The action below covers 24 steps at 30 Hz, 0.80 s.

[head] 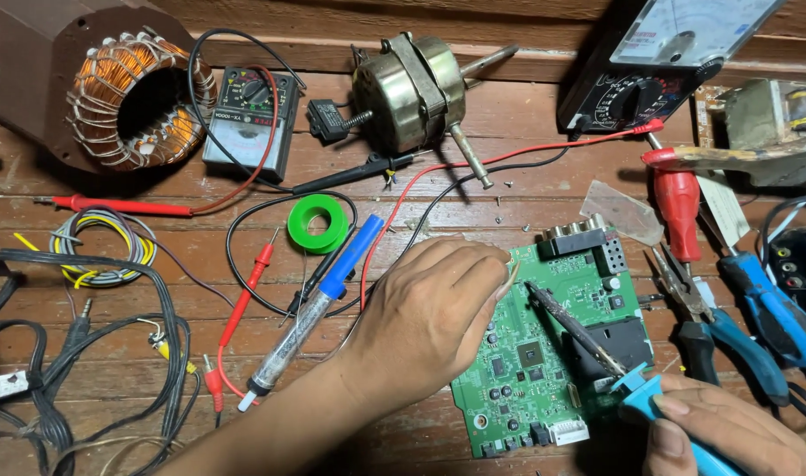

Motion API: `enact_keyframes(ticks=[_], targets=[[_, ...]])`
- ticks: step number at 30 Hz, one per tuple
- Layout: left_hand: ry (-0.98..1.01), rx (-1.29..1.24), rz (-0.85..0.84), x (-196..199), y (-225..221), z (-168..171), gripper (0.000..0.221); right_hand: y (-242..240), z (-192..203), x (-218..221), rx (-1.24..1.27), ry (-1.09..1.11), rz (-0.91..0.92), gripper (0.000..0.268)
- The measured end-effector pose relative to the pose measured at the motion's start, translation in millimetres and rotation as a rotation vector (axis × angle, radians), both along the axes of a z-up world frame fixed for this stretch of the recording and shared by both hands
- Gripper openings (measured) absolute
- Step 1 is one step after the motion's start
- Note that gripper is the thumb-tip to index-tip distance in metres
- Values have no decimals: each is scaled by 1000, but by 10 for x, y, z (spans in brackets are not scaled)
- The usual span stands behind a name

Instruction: Using a soldering iron to desolder and remove a component from a green circuit board on a repair bench.

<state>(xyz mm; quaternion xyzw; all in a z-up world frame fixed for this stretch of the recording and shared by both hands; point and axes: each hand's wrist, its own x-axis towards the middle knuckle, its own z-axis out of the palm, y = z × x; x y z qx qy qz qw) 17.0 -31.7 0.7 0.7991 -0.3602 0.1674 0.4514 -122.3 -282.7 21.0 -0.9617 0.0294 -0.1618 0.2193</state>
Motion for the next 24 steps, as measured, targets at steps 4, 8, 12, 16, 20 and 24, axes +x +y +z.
enact_keyframes(ticks=[4,8,12,16,20,24], targets=[[13,1,-1,-2,-3,-3,5,174,32,0,18,-54,-46,10],[5,3,0,0,-3,-5,4,134,1,5,45,-30,-38,11],[-6,0,-10,13,-4,-1,2,55,-18,1,37,16,-14,13],[-7,12,1,6,-2,9,3,-46,-23,-8,38,94,-27,16],[-7,3,-11,8,3,14,3,-5,-31,-6,22,74,-20,16],[-3,9,-10,7,1,6,3,4,-19,-7,-6,57,-9,15]])
